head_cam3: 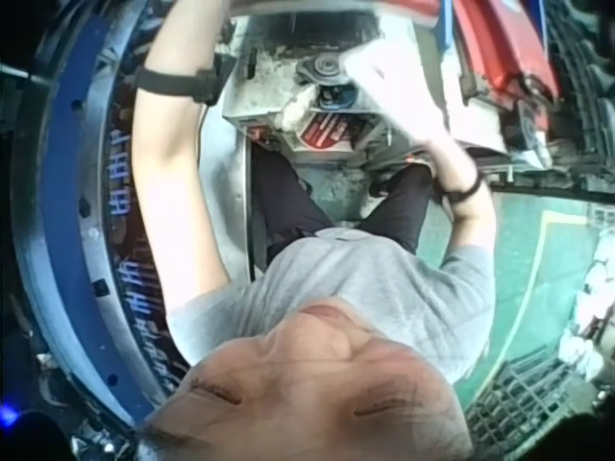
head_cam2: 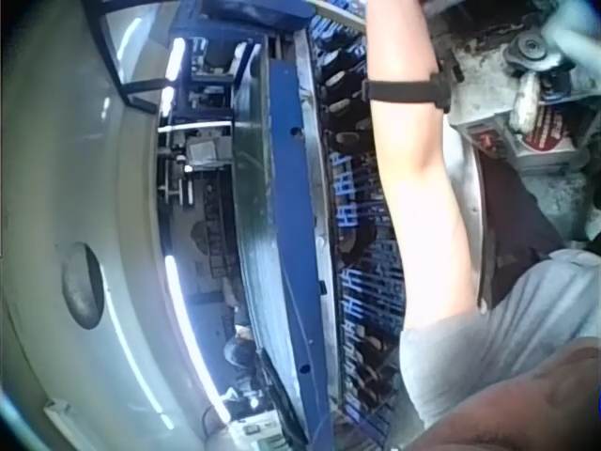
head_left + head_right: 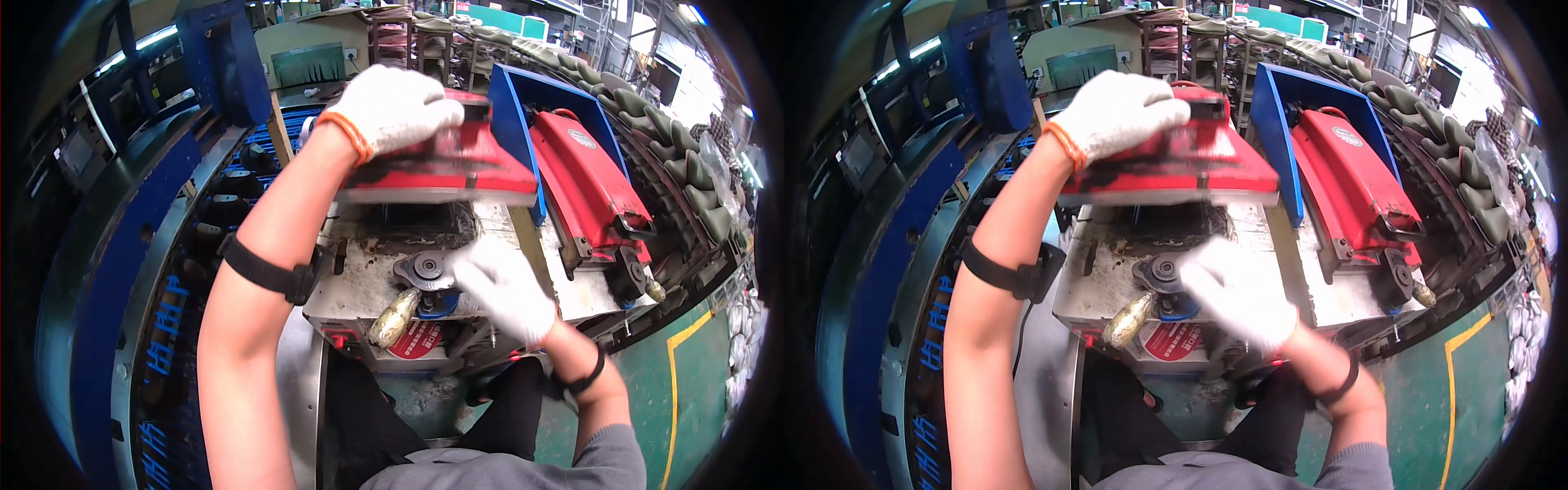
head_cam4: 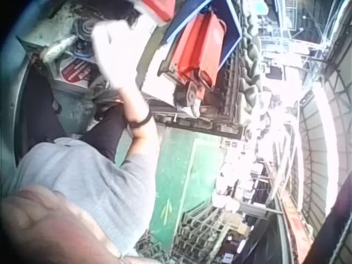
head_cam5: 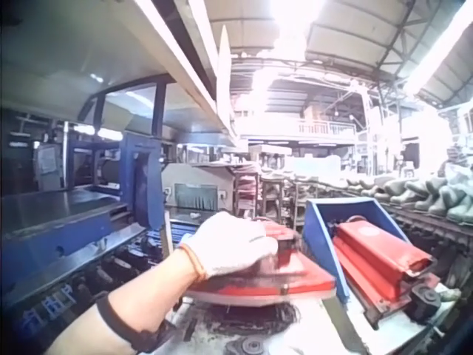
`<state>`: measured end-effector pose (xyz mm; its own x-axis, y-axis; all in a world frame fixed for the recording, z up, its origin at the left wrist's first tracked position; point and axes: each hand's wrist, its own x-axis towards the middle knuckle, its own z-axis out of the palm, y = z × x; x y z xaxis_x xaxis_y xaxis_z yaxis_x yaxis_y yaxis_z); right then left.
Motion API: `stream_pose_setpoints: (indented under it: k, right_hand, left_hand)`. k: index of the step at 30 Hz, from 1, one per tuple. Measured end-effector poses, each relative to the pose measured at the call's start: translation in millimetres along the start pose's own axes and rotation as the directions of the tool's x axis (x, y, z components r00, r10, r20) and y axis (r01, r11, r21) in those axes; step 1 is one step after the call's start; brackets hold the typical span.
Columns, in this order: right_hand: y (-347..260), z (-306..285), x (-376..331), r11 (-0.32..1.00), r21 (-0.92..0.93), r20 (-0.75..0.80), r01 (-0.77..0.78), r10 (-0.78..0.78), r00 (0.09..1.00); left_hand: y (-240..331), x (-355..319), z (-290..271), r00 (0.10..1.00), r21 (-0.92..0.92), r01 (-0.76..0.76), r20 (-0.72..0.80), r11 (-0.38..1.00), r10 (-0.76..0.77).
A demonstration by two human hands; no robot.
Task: Placing shoes on lasts into a press machine, activating the press, and returning them to a conveyor belt.
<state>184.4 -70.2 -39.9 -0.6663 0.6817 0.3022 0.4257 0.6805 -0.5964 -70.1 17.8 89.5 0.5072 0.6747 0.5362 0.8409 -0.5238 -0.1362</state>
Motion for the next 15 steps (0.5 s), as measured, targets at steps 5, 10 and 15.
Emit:
stream_pose_setpoints:
  k: [5,10,15]
  right_hand:
    - [-1,64,-66,0.519,0.605,0.555,-0.603,0.268,0.788]
    - [-7,129,-44,-0.068,0.827,0.553,-0.558,-0.08,0.829]
    - [-22,139,-27,-0.557,0.757,0.361,-0.342,-0.081,0.929]
  left_hand:
    - [41,-31,17,0.96,-0.099,0.11,0.269,0.989,-0.08]
    - [52,-73,67,0.996,-0.096,0.045,0.077,0.994,-0.038]
    - [63,-77,76,0.994,-0.023,0.103,-0.034,0.994,-0.104]
